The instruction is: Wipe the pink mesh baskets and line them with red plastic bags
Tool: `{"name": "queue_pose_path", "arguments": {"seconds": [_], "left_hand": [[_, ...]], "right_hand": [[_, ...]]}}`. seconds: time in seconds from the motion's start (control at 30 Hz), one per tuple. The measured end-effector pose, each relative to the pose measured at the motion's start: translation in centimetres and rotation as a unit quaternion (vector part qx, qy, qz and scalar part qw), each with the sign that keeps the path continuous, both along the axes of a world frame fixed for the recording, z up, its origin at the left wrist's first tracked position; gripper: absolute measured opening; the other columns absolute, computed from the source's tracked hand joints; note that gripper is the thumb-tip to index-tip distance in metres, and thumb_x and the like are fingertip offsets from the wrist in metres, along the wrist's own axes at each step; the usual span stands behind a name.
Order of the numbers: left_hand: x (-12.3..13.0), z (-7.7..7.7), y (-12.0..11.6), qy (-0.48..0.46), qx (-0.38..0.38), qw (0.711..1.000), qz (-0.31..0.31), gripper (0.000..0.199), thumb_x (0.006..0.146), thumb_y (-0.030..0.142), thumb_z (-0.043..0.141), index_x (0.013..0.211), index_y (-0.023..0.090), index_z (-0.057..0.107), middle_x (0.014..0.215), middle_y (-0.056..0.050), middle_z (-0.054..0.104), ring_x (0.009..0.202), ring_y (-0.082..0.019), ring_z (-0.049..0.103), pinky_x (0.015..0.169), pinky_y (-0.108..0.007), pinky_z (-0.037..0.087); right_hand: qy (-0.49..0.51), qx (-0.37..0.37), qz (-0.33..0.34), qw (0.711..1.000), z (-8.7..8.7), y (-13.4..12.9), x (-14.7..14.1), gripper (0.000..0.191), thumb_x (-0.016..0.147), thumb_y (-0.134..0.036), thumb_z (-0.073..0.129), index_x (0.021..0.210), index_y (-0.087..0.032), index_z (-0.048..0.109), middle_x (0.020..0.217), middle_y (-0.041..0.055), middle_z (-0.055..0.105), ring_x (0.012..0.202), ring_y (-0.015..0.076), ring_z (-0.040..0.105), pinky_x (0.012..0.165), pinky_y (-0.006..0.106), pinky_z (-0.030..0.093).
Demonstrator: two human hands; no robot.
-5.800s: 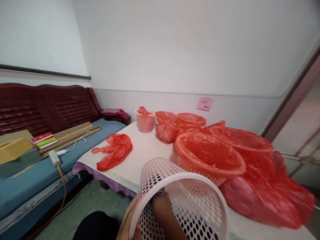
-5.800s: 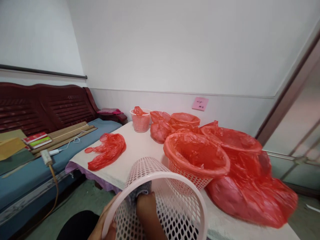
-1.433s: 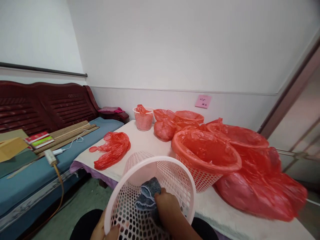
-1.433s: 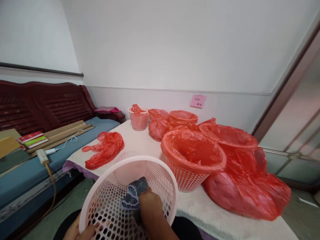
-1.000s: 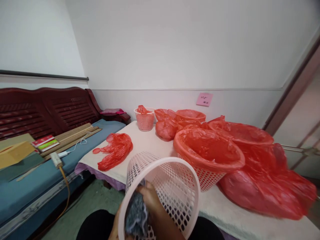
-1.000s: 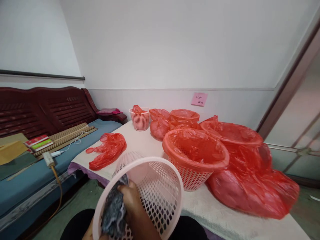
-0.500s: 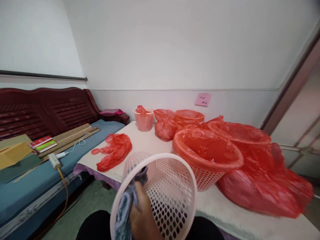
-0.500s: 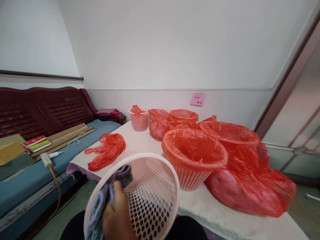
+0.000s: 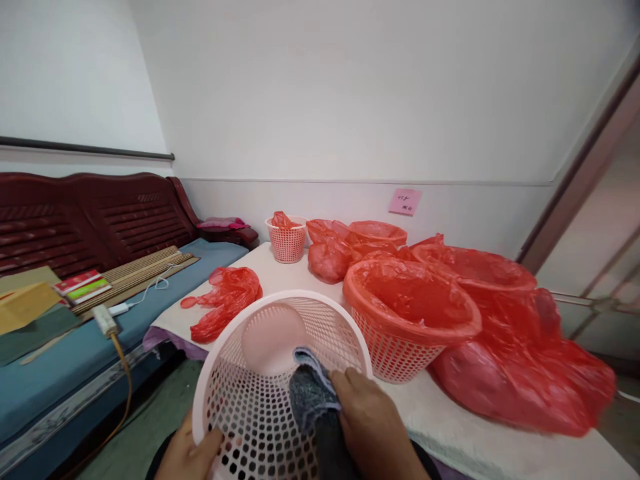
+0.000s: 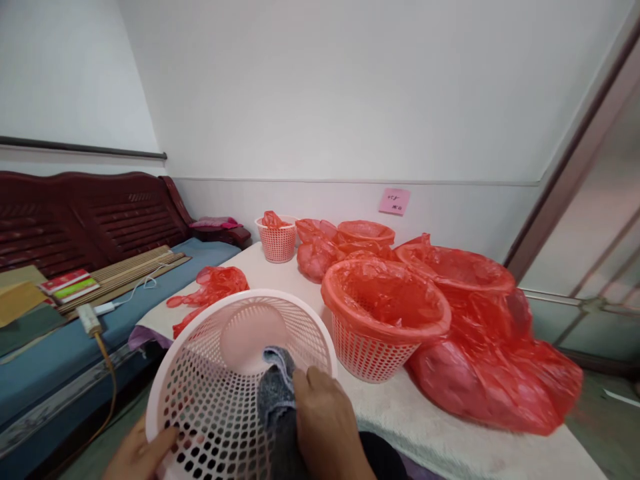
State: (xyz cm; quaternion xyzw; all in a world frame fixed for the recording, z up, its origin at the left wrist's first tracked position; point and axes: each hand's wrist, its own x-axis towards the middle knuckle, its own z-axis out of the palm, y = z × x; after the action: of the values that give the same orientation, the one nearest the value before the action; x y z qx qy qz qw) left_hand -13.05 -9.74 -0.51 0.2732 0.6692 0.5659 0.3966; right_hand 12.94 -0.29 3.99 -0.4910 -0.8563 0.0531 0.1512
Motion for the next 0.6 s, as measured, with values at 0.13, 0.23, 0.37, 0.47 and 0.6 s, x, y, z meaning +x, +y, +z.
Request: {"name": "queue_pose_path", "arguments": {"seconds": [0.13,0.23,0.37,0.47,0.6], "left_hand": [[-0.3,1.6,0.6,0.063,0.037,0.997,-0.009,0.042,0.067,0.028,0.061,0.108,0.017,0.062,0.094,-0.006,0.076,0.092,-0.030,0.070,0.086,-0.041,0.055],[-0.2,2.2,0.7,0.142,0.050,0.987,-0.059,0.044,0.066,0.029,0.061,0.109,0.018,0.065,0.110,-0.007,0.073,0.114,-0.032,0.061,0.104,-0.044,0.042],[-0.4,3.2,1.3,0.188,0.051,0.970,-0.143,0.043,0.071,0.026,0.056,0.112,0.018,0.066,0.122,-0.008,0.068,0.118,-0.031,0.058,0.106,-0.044,0.039],[-1.1,4.5,2.2,0.225,0.061,0.957,-0.174,0.048,0.073,0.024,0.056,0.121,0.020,0.062,0.125,-0.005,0.066,0.123,-0.030,0.054,0.109,-0.044,0.035],[-1.5,4.8,2.3,0.176,0.085,0.976,-0.095,0.056,0.078,0.044,0.062,0.129,0.022,0.053,0.134,-0.007,0.059,0.127,-0.031,0.051,0.108,-0.045,0.038]], "right_hand": [[0.084,0.096,0.017,0.992,3.0,0.9,2.3,0.041,0.071,-0.002,0.049,0.105,-0.017,0.064,0.109,0.0122,0.059,0.103,0.0273,0.053,0.091,0.043,0.044],[0.096,0.172,0.035,0.980,4.7,2.3,2.6,0.041,0.073,-0.005,0.051,0.110,-0.017,0.063,0.133,0.0159,0.044,0.124,0.0319,0.038,0.104,0.049,0.031],[0.058,0.154,0.067,0.984,5.8,3.9,1.6,0.033,0.076,-0.005,0.049,0.102,-0.019,0.063,0.141,0.0142,0.037,0.130,0.0305,0.034,0.106,0.047,0.029],[0.028,0.091,0.067,0.993,5.5,5.0,1.2,0.024,0.081,-0.007,0.043,0.090,-0.019,0.062,0.120,0.0119,0.052,0.106,0.0229,0.052,0.089,0.035,0.043],[0.075,0.069,-0.008,0.995,3.9,6.1,2.0,0.033,0.080,-0.008,0.039,0.097,-0.020,0.064,0.097,0.0080,0.053,0.087,0.0206,0.055,0.075,0.032,0.044]]}}
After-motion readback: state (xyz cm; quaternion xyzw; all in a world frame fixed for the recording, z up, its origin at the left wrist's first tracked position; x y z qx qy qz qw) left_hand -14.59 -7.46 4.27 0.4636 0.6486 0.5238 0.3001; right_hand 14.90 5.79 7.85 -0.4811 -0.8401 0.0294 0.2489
